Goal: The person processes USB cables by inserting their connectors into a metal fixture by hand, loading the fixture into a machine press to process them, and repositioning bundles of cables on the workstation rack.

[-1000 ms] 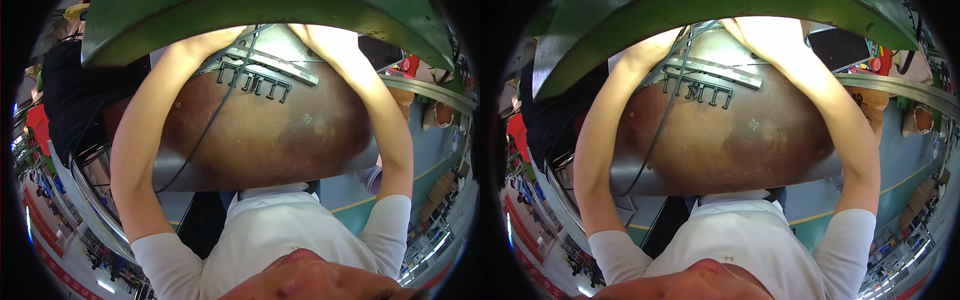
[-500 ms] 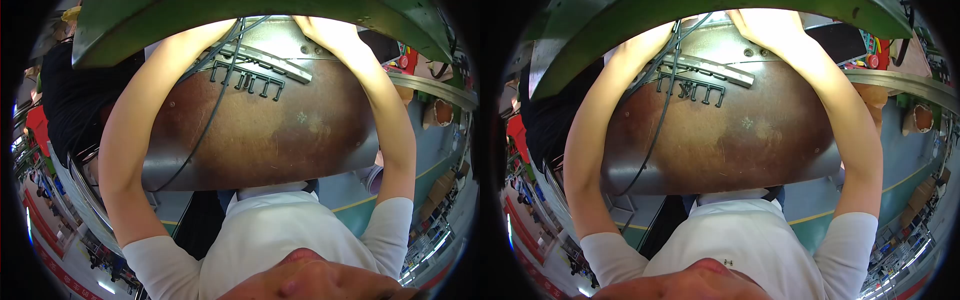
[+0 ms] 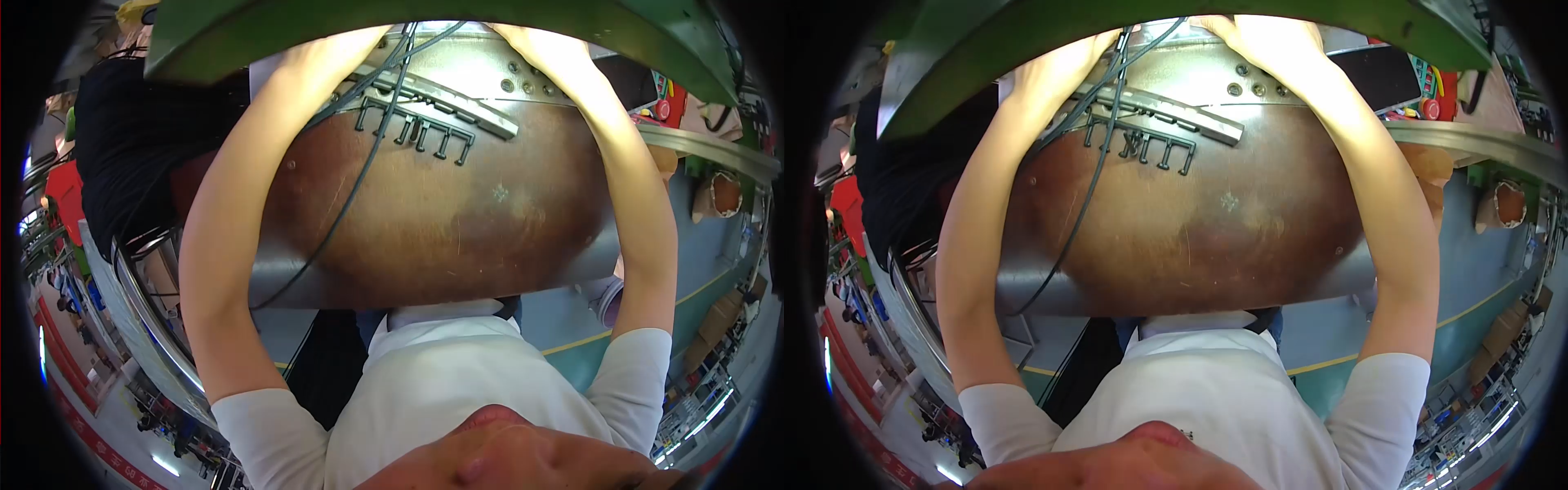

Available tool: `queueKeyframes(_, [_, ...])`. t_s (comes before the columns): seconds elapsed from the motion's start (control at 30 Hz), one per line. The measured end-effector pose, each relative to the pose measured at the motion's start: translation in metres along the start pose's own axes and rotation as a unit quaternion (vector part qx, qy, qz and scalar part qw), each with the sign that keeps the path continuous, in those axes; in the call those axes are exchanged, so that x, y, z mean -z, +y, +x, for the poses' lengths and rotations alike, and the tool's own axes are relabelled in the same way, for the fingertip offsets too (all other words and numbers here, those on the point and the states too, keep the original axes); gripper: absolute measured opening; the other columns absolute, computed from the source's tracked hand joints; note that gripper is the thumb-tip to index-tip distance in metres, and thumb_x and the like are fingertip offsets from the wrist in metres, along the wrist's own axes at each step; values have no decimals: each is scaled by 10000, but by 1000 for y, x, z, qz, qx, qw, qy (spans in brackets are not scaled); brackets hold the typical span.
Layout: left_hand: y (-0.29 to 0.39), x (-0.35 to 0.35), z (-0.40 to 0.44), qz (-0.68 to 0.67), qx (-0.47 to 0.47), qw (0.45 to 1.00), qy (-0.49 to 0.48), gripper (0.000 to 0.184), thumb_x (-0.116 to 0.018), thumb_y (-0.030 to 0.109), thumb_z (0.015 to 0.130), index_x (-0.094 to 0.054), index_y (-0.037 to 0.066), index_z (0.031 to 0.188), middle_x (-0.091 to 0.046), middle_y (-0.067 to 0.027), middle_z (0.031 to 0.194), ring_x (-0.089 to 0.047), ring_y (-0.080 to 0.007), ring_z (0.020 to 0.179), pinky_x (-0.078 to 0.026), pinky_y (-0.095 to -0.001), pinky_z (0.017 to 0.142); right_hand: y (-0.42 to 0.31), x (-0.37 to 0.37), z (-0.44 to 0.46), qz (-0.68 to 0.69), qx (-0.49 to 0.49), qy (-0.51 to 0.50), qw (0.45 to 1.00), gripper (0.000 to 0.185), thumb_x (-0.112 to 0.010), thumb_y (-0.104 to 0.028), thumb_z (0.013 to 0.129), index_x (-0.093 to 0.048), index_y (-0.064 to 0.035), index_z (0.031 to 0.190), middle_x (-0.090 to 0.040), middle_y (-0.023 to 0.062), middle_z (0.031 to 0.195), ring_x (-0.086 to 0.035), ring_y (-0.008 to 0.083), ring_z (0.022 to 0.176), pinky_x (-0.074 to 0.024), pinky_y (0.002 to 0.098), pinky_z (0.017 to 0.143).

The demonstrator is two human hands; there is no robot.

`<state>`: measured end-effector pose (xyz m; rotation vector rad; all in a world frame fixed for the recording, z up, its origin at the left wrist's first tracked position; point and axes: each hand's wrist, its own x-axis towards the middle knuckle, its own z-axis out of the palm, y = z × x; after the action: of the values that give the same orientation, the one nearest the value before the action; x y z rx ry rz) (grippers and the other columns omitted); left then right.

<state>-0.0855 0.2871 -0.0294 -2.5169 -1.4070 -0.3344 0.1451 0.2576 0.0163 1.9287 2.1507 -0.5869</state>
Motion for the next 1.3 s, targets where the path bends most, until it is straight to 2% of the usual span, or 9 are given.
queueKeyframes(0.07, [-5,-1,-9,-38,-48,995,81,339,-534,173,928,-515,-26,1201,-637,-87,822,-573,-214,580,-476,-302,522,1,1,6,46,-10,5,999,352,-575,-121,868,-512,1,1193,-566,170,1053,-560,259,919,-478,362,810])
queueKeyframes(0.2, [34,109,-78,-360,106,926,-37,436,-600,189,874,-529,-15,1253,-592,-147,1214,-586,-321,1038,-470,-380,888,50,-31,-99,152,248,431,854,270,-603,-58,840,-626,-10,1105,-617,115,1205,-564,256,1104,-404,348,1004])
queueKeyframes(0.33, [24,137,-249,-719,-35,546,-428,431,-566,311,942,-575,1,1241,-500,-80,1384,-471,-289,1281,-402,-344,1028,138,-134,-223,302,-194,536,764,320,-403,-95,986,-489,18,1274,-544,156,1276,-547,192,1101,-422,282,959])
queueKeyframes(0.43, [102,122,-263,-346,356,663,-561,266,-520,87,951,-573,-30,1184,-573,-174,1238,-562,-337,1083,-458,-339,930,156,-250,-276,425,-288,377,771,353,-498,-106,942,-483,-2,1279,-555,122,1235,-548,214,1058,-418,299,924])
queueKeyframes(0.6, [88,12,-405,-719,611,332,-1,263,-589,124,897,-587,-18,1117,-595,-193,1127,-573,-295,985,-475,-346,873,178,-371,-305,334,-198,219,895,313,-593,-137,885,-560,-6,1167,-607,121,1131,-568,256,928,-454,360,819])
queueKeyframes(0.73, [84,4,-405,-686,623,375,-28,296,-620,165,869,-588,-9,1106,-604,-181,1103,-576,-263,954,-485,-361,835,176,-365,-297,384,-198,242,869,260,-595,-123,868,-590,-1,1098,-637,149,1051,-582,276,866,-469,385,765])
queueKeyframes(0.87, [93,2,-393,-413,451,776,-157,341,-641,200,832,-596,-18,1091,-625,-182,1082,-599,-280,922,-493,-382,787,153,-316,-276,168,-156,246,942,254,-591,-127,865,-591,6,1080,-643,159,1037,-584,290,845,-468,392,744])
queueKeyframes(1.13, [102,14,-343,-380,458,796,-110,314,-628,217,822,-627,-16,1031,-661,-187,1021,-623,-320,867,-495,-388,756,130,-274,-260,116,-74,341,930,236,-601,-60,807,-630,27,1024,-661,199,966,-605,362,786,-483,436,711])
queueKeyframes(1.3, [94,93,-324,-340,401,835,-163,310,-653,236,816,-662,-23,985,-691,-172,944,-640,-339,837,-500,-391,728,97,-173,-279,-209,-171,20,963,229,-633,-132,829,-669,21,996,-688,191,892,-626,313,775,-504,363,710])
